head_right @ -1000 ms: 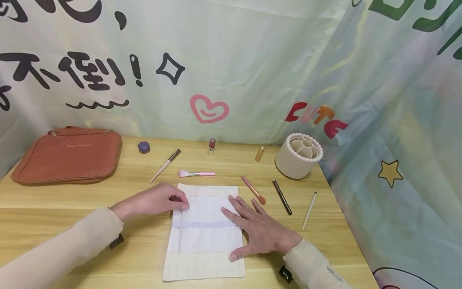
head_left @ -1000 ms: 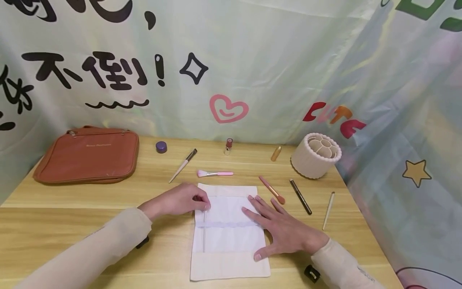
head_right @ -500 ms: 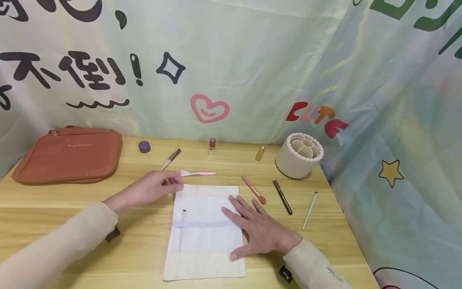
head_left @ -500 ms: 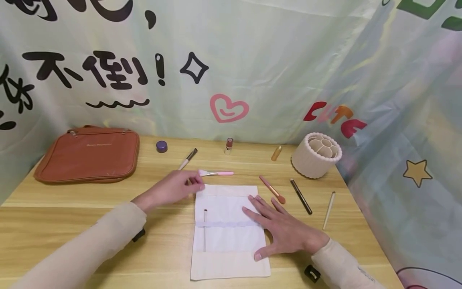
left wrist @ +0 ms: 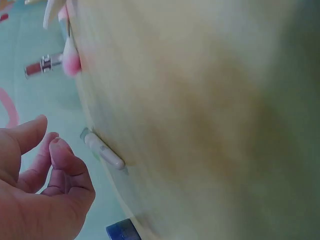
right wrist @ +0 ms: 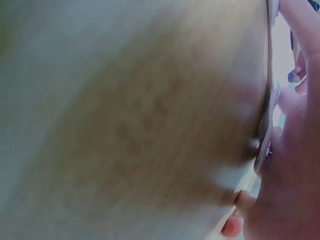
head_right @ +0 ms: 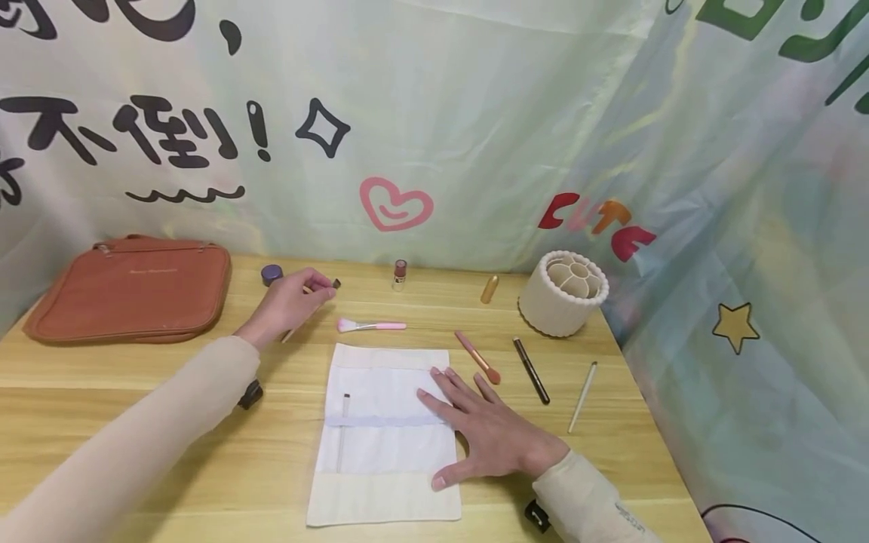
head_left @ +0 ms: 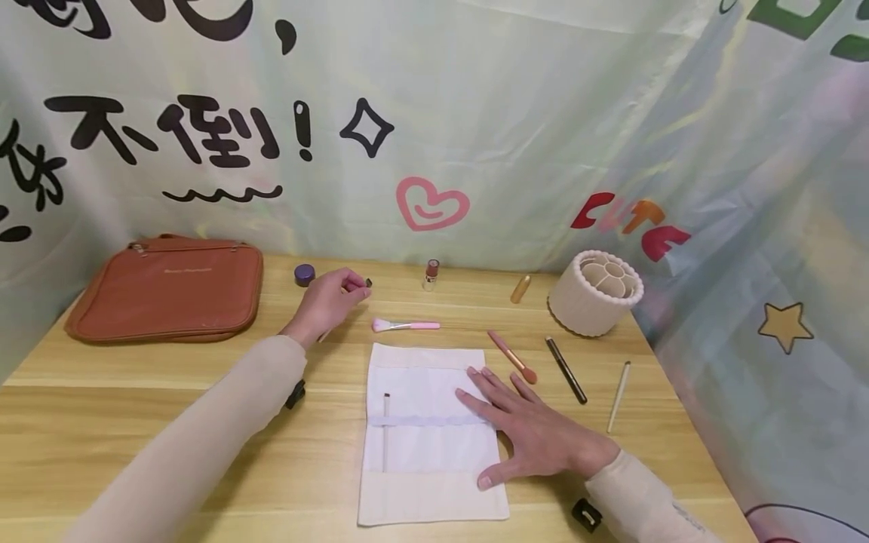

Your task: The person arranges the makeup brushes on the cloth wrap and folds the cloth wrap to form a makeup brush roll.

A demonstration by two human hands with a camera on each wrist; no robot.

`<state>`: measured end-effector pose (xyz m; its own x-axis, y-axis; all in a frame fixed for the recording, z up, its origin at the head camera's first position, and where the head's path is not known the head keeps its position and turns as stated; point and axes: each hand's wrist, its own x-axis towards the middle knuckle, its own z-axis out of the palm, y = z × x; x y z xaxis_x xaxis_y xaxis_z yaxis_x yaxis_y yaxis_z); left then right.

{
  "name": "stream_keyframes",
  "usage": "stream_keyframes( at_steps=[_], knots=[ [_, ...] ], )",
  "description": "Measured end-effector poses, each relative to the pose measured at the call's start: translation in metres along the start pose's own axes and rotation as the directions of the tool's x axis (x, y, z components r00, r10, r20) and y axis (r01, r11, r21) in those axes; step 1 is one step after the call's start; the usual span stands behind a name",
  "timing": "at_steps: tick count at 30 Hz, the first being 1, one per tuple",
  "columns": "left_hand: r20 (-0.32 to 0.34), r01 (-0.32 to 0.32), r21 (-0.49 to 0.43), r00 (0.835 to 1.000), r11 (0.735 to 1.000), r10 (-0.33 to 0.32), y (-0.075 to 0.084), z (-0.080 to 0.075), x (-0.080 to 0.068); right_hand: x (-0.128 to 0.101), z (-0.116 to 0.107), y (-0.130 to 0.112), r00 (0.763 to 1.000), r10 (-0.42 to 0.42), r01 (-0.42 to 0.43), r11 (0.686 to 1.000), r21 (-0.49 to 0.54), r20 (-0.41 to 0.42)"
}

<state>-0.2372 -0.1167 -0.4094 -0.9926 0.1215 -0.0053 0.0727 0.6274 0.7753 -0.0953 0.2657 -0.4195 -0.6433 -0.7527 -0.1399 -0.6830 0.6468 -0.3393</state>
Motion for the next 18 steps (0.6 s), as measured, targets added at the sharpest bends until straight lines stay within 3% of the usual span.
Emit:
stream_keyframes(
  at_steps=[6, 12, 18],
  knots=[
    [-0.023, 0.031, 0.055, 0.999, 0.998, -0.029, 0.0014, 0.0007, 0.0093, 0.0015, 0.0008, 0.0005, 1.0, 0.0, 0.0, 1.0, -0.004, 0.005],
    [0.019, 0.049, 0.084, 0.999, 0.995, -0.051, 0.0042, 0.0049, 0.0104, 0.0009, 0.0006, 0.0004, 1.0, 0.003, -0.003, 1.0, -0.003, 0.004],
    [0.069, 0.079, 0.174, 0.993, 0.982, -0.092, 0.007, 0.0069, 0.0105, 0.0, 0.0011, 0.0005, 1.0, 0.004, -0.004, 1.0, -0.005, 0.0]
  ],
)
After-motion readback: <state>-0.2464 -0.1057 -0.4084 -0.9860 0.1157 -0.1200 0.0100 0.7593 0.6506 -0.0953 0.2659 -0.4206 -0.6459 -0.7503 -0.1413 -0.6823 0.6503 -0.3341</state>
